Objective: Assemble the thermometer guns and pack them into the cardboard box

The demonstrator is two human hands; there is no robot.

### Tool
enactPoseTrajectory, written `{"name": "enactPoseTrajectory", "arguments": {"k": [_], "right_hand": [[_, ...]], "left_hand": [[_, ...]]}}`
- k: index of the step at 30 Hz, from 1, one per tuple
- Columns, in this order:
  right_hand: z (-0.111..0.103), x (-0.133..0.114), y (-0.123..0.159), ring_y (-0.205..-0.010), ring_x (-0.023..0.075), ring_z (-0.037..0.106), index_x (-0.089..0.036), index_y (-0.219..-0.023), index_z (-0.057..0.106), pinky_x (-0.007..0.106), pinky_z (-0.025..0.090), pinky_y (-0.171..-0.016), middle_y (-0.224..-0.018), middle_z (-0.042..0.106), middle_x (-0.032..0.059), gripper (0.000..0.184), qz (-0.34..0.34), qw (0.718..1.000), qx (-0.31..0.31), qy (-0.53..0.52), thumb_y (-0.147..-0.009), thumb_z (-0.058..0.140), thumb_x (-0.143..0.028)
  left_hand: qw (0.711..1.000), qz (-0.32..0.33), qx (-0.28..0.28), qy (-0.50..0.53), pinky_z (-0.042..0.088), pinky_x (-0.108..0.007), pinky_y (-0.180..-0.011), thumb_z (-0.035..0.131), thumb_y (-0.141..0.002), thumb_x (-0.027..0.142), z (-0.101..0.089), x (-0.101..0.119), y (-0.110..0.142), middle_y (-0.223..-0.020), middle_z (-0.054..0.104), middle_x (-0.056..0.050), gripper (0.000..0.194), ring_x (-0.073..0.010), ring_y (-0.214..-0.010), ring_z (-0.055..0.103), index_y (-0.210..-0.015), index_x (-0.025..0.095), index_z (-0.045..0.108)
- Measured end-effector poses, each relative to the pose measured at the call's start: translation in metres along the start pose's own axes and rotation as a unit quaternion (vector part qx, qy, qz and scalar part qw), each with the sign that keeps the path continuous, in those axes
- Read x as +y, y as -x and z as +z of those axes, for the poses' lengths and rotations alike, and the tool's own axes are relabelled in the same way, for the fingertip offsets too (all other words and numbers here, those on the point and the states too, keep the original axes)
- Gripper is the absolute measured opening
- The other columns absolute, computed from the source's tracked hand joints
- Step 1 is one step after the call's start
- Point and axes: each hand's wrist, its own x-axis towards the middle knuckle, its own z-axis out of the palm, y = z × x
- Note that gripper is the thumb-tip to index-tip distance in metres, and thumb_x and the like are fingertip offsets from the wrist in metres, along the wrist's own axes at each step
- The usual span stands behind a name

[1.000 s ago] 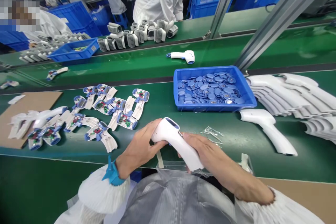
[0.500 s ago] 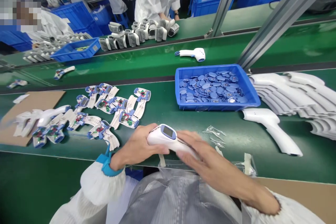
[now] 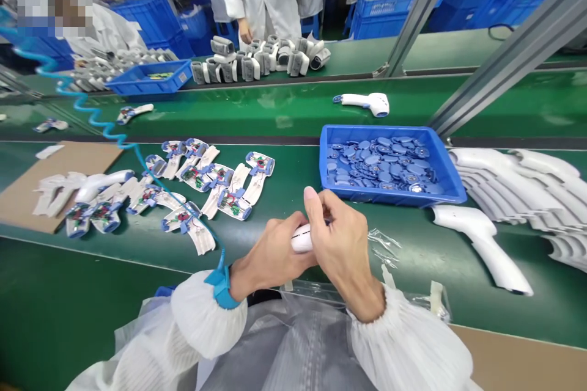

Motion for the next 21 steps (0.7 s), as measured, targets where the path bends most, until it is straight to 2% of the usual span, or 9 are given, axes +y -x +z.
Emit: {"name": "enactPoseTrajectory", "arguments": {"k": [2,4,6,8,11,13,15,18,21], "right_hand": [[0.0,0.003,0.0,-0.047,0.0094,0.04,-0.019,-0.054,0.046,0.029,0.026,-0.053,-0.051,0.049,-0.0009,0.061,-0.045,0.997,0.009,0.064,-0.105,0.043,-0.053],[0.003,0.006,0.0,-0.045,0.0095,0.038,-0.02,-0.051,0.042,0.031,0.023,-0.052,-0.048,0.047,-0.0001,0.062,-0.106,0.987,0.045,0.115,-0.105,0.043,-0.048],[0.006,0.008,-0.003,-0.044,0.0093,0.038,-0.02,-0.049,0.04,0.031,0.024,-0.052,-0.046,0.045,-0.0001,0.06,-0.157,0.978,0.08,0.113,-0.105,0.044,-0.04],[0.004,0.008,-0.006,-0.044,0.009,0.04,-0.02,-0.047,0.042,0.03,0.028,-0.051,-0.045,0.046,-0.0003,0.059,-0.18,0.974,0.111,0.079,-0.104,0.046,-0.034],[-0.003,0.007,-0.008,-0.043,0.009,0.044,-0.019,-0.049,0.053,0.029,0.031,-0.051,-0.046,0.05,-0.0006,0.058,-0.14,0.98,0.138,0.041,-0.105,0.048,-0.034],[-0.007,0.007,-0.008,-0.046,0.0097,0.047,-0.019,-0.053,0.058,0.029,0.032,-0.051,-0.049,0.054,-0.0005,0.057,-0.102,0.989,0.098,0.035,-0.105,0.05,-0.04],[-0.007,0.01,-0.008,-0.048,0.0106,0.049,-0.02,-0.053,0.058,0.029,0.033,-0.054,-0.051,0.056,0.0003,0.057,-0.082,0.994,0.068,0.03,-0.104,0.05,-0.045],[-0.001,0.016,-0.01,-0.045,0.0105,0.046,-0.02,-0.049,0.056,0.03,0.031,-0.053,-0.046,0.053,0.0004,0.059,-0.074,0.993,0.093,0.025,-0.102,0.049,-0.043],[0.002,0.017,-0.014,-0.044,0.0119,0.048,-0.02,-0.049,0.058,0.031,0.032,-0.054,-0.046,0.054,0.0009,0.058,-0.059,0.994,0.095,0.018,-0.102,0.05,-0.042]], "left_hand": [[0.999,0.019,-0.03,-0.028,0.046,-0.031,-0.062,0.069,-0.085,0.038,0.003,0.001,-0.001,-0.093,0.077,-0.007,0.024,-0.0261,-0.078,0.073,-0.098,0.019,0.062],[0.994,0.031,-0.05,-0.093,0.051,-0.036,-0.066,0.066,-0.086,0.035,0.006,0.003,-0.002,-0.092,0.077,-0.011,0.024,-0.0305,-0.078,0.074,-0.1,0.016,0.064],[0.984,0.032,-0.036,-0.169,0.054,-0.041,-0.07,0.063,-0.086,0.034,0.007,0.005,-0.004,-0.093,0.077,-0.016,0.028,-0.0351,-0.079,0.074,-0.105,0.013,0.064],[0.981,0.038,-0.013,-0.191,0.054,-0.042,-0.071,0.063,-0.088,0.037,0.006,0.005,-0.006,-0.094,0.077,-0.016,0.03,-0.0359,-0.082,0.075,-0.106,0.013,0.063],[0.994,0.045,-0.031,-0.096,0.052,-0.033,-0.065,0.064,-0.091,0.042,0.002,0.003,-0.009,-0.097,0.077,-0.009,0.029,-0.0285,-0.084,0.075,-0.107,0.018,0.061],[0.996,0.038,-0.047,-0.067,0.051,-0.031,-0.062,0.065,-0.09,0.043,0.003,0.002,-0.01,-0.098,0.077,-0.008,0.032,-0.0269,-0.084,0.075,-0.11,0.018,0.06],[0.991,0.045,-0.034,-0.12,0.052,-0.035,-0.065,0.063,-0.091,0.043,0.009,0.0,-0.011,-0.099,0.076,-0.012,0.037,-0.0311,-0.084,0.076,-0.114,0.015,0.059],[0.978,0.058,0.0,-0.201,0.053,-0.043,-0.071,0.062,-0.09,0.042,0.02,-0.001,-0.013,-0.099,0.075,-0.016,0.04,-0.0367,-0.084,0.075,-0.115,0.011,0.059],[0.986,0.045,0.01,-0.16,0.052,-0.039,-0.068,0.063,-0.091,0.046,0.02,-0.001,-0.015,-0.096,0.075,-0.012,0.037,-0.0331,-0.08,0.075,-0.11,0.014,0.06]]}}
